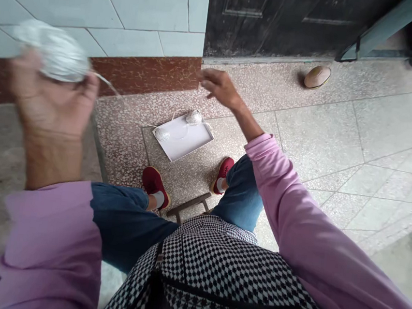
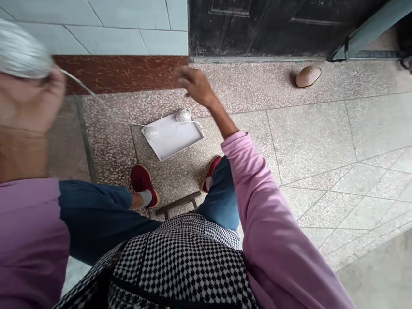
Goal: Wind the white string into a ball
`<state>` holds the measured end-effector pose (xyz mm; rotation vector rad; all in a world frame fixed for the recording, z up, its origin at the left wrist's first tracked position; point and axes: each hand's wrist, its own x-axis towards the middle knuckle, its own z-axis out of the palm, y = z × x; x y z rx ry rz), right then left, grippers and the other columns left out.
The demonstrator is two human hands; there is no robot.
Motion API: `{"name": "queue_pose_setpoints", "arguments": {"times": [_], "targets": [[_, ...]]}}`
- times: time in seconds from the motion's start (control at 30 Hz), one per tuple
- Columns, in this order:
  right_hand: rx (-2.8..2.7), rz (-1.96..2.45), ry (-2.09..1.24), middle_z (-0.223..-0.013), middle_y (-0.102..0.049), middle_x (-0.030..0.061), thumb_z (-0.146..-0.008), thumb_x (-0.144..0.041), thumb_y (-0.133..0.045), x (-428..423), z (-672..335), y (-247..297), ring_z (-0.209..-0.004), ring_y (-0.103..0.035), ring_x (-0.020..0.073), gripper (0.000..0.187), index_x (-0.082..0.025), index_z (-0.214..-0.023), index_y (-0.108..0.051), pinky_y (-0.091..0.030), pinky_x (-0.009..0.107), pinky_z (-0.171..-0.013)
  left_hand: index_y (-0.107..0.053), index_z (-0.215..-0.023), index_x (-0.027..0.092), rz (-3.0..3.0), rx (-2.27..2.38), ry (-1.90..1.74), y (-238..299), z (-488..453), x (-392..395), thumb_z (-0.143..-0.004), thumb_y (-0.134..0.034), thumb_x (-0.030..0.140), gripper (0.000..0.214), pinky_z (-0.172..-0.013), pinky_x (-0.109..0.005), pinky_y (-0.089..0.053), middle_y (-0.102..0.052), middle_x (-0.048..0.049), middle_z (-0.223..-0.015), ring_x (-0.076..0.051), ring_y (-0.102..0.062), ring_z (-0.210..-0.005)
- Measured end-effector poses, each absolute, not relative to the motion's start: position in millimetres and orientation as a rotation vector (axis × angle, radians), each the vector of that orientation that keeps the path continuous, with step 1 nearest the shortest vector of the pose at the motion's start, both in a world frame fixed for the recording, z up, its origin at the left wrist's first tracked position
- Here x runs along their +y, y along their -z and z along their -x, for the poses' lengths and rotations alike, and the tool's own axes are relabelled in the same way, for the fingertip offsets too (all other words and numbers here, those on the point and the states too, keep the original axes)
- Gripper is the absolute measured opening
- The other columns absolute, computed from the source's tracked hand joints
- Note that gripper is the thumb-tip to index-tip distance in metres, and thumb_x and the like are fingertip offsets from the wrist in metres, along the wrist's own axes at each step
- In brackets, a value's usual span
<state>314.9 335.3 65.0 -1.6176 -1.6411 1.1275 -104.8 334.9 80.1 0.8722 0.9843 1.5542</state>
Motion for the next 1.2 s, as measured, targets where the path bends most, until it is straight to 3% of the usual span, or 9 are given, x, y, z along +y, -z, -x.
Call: {"name": "queue_pose_setpoints", "arguments": {"times": [0.07, 0.17, 0.23, 0.37, 0.53, 0.67, 0.83, 0.97, 1.2], "targets": [[-1.608, 1.325, -1.316, -0.129, -0.093, 0.0156, -0.108, -0.081, -0.093, 331, -269, -71, -0.151, -0.068, 0.0386, 0.059, -0.022, -0.116, -0.092, -0.059, 0.042, -0.093, -0.066, -0.124, 0.033, -0.815, 0.900, -1.382, -70, 66, 334, -0.032, -0.121, 0.073, 0.114, -0.121, -0.066, -0.081, -0.079, -0.0111, -0.138, -0.048, -0.063, -0.164], [-1.520, 1.023, -1.520, -0.143, -0.092, 0.0051, -0.091, -0.091, -0.100, 314, -222, -80, -0.145, -0.069, 0.0368, 0.072, -0.029, -0.126, -0.087, -0.065, 0.042, -0.090, -0.066, -0.128, 0.033, -0.966, 0.844, -1.151, -67, 25, 319, -0.066, -0.112, 0.070, 0.085, -0.118, -0.070, -0.081, -0.082, -0.0138, -0.140, -0.047, -0.071, -0.156], [-1.488, 1.012, -1.574, -0.129, -0.091, 0.0011, -0.089, -0.096, -0.099, 302, -209, -86, -0.129, -0.073, 0.0350, 0.073, -0.031, -0.120, -0.083, -0.066, 0.043, -0.086, -0.064, -0.122, 0.031, -0.999, 0.852, -1.177, -66, 15, 312, -0.069, -0.107, 0.077, 0.082, -0.116, -0.070, -0.081, -0.082, -0.0149, -0.140, -0.047, -0.072, -0.154], [-1.566, 1.250, -1.472, -0.088, -0.073, 0.0021, -0.098, -0.095, -0.094, 281, -209, -96, -0.108, -0.069, 0.0352, 0.067, -0.032, -0.099, -0.075, -0.060, 0.044, -0.085, -0.059, -0.114, 0.030, -0.968, 0.925, -1.296, -54, 19, 314, -0.053, -0.113, 0.086, 0.099, -0.115, -0.067, -0.080, -0.079, -0.0138, -0.146, -0.045, -0.070, -0.154], [-1.809, 1.276, -1.353, -0.086, -0.067, 0.0035, -0.115, -0.073, -0.092, 255, -215, -113, -0.106, -0.068, 0.0338, 0.065, -0.029, -0.082, -0.058, -0.058, 0.042, -0.095, -0.059, -0.126, 0.031, -1.023, 0.995, -1.375, -27, 19, 322, -0.040, -0.122, 0.088, 0.120, -0.093, -0.054, -0.076, -0.078, -0.0087, -0.134, -0.035, -0.076, -0.125], [-1.979, 1.178, -1.336, -0.091, -0.071, 0.0035, -0.121, -0.065, -0.088, 242, -217, -126, -0.106, -0.070, 0.0346, 0.059, -0.028, -0.086, -0.057, -0.058, 0.043, -0.097, -0.055, -0.124, 0.029, -1.170, 1.162, -1.583, -9, 13, 332, -0.037, -0.123, 0.091, 0.126, -0.097, -0.048, -0.069, -0.072, -0.0039, -0.120, -0.027, -0.072, -0.110], [-1.935, 1.252, -1.141, -0.098, -0.076, 0.0068, -0.119, -0.069, -0.088, 257, -233, -131, -0.114, -0.074, 0.0376, 0.054, -0.031, -0.090, -0.062, -0.063, 0.044, -0.100, -0.059, -0.120, 0.028, -1.326, 1.189, -1.397, -4, 12, 326, -0.048, -0.128, 0.078, 0.111, -0.110, -0.055, -0.069, -0.071, -0.0025, -0.111, -0.030, -0.075, -0.116], [-1.911, 1.195, -0.965, -0.101, -0.077, 0.0084, -0.126, -0.073, -0.076, 273, -256, -123, -0.110, -0.077, 0.0373, 0.059, -0.033, -0.088, -0.057, -0.063, 0.049, -0.108, -0.071, -0.120, 0.027, -1.291, 1.004, -1.130, -18, 9, 303, -0.052, -0.130, 0.060, 0.096, -0.100, -0.052, -0.075, -0.081, -0.0041, -0.104, -0.032, -0.080, -0.110], [-1.773, 1.166, -1.109, -0.087, -0.062, -0.0004, -0.136, -0.068, -0.087, 289, -263, -103, -0.093, -0.061, 0.0213, 0.072, -0.029, -0.087, -0.053, -0.059, 0.036, -0.091, -0.085, -0.122, 0.025, -1.122, 0.594, -0.880, -36, 5, 286, -0.078, -0.119, 0.039, 0.058, -0.115, -0.056, -0.080, -0.086, -0.0088, -0.105, -0.038, -0.087, -0.128]]}}
